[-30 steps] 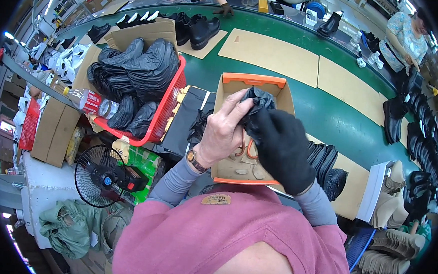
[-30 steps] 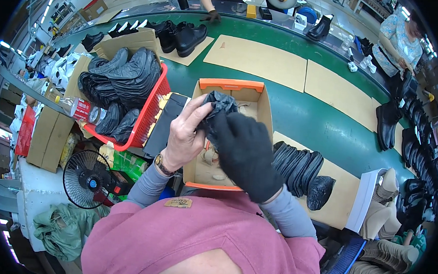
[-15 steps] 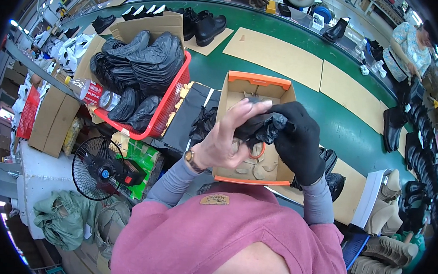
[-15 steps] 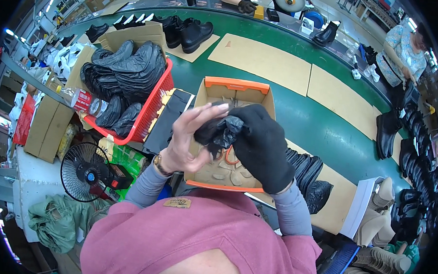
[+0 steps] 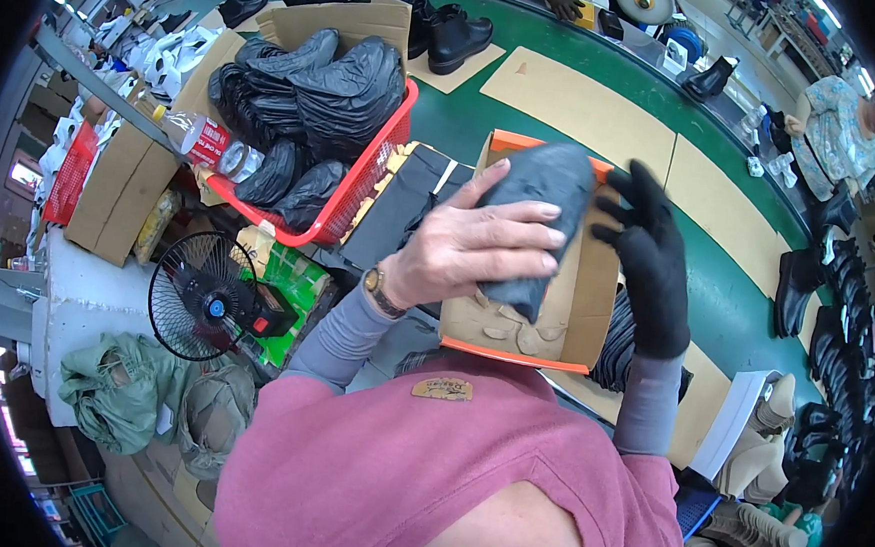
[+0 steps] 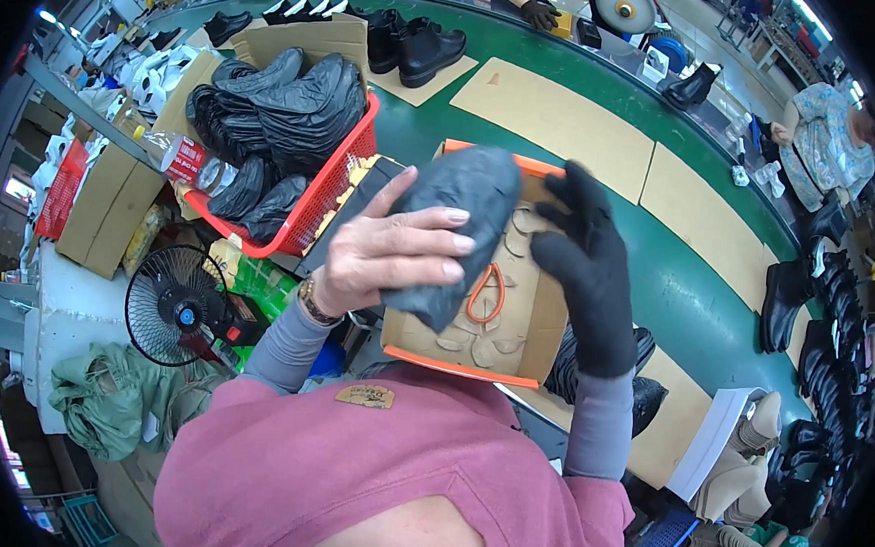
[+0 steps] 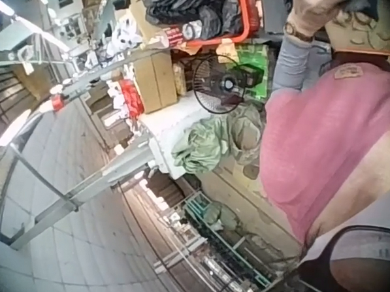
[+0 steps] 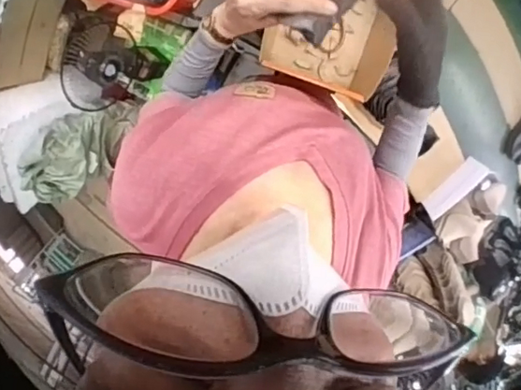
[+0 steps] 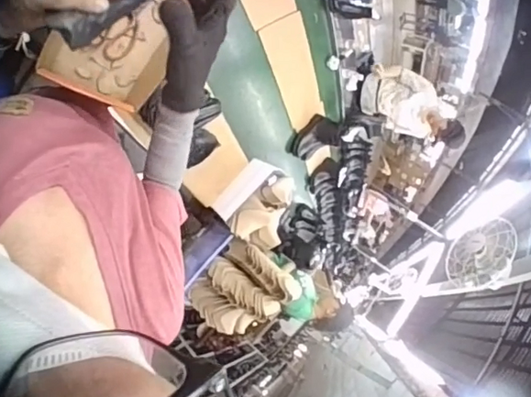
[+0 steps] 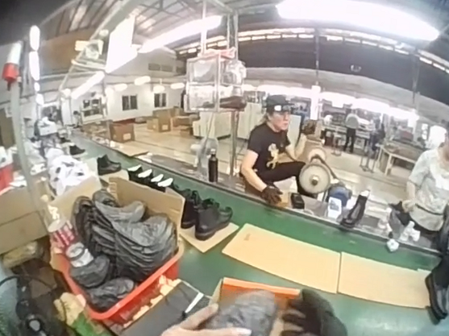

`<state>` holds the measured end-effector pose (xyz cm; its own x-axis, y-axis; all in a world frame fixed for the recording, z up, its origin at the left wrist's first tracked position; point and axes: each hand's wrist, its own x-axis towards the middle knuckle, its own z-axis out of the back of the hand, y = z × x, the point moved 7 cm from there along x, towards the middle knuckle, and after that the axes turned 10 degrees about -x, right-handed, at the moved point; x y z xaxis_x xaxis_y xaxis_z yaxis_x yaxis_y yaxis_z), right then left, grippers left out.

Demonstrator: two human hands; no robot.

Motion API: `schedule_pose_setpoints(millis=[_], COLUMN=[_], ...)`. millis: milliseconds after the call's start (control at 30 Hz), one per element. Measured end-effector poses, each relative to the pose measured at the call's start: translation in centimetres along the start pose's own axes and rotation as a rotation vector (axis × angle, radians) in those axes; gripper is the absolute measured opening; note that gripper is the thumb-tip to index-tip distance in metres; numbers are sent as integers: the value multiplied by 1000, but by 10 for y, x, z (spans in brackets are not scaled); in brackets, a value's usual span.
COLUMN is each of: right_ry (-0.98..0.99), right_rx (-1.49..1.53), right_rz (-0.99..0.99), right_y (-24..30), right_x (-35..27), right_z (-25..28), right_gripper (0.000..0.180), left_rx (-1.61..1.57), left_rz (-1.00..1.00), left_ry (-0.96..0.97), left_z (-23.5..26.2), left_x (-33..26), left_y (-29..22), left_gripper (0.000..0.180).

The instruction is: Trim excess material and inspect shoe components on an assembly line.

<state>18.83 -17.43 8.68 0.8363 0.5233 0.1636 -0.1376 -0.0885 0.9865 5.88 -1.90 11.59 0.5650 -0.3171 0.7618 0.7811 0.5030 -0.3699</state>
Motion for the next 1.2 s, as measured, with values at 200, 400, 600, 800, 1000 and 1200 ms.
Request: schedule_pose_setpoints(millis=[200, 400, 600, 800, 1000, 1200], right_ry=[1, -266, -136, -23, 148, 180], right_rx=[-420, -41, 19, 66, 167, 230], right_rz=[296, 75, 130, -16, -204, -110], right_y=[-37, -18, -14, -45, -61, -44], right_x=[9, -6, -16, 1, 4, 17], right_z=[-2, -5, -30, -26, -52, -53], right_gripper=[32, 27, 34, 28, 39, 40], left_rx=[241, -1006, -923, -1256, -1220, -1169], left_rz=[210, 920, 891, 1021, 991, 1085], left_ry=[-427, -808, -903, -827, -879, -842], left_z=[3, -40, -40, -37, -23, -23], left_x=[-2, -62, -63, -64, -66, -83], left_y=[21, 54, 57, 56, 62, 70], left_gripper=[50, 40, 21, 48, 72, 80])
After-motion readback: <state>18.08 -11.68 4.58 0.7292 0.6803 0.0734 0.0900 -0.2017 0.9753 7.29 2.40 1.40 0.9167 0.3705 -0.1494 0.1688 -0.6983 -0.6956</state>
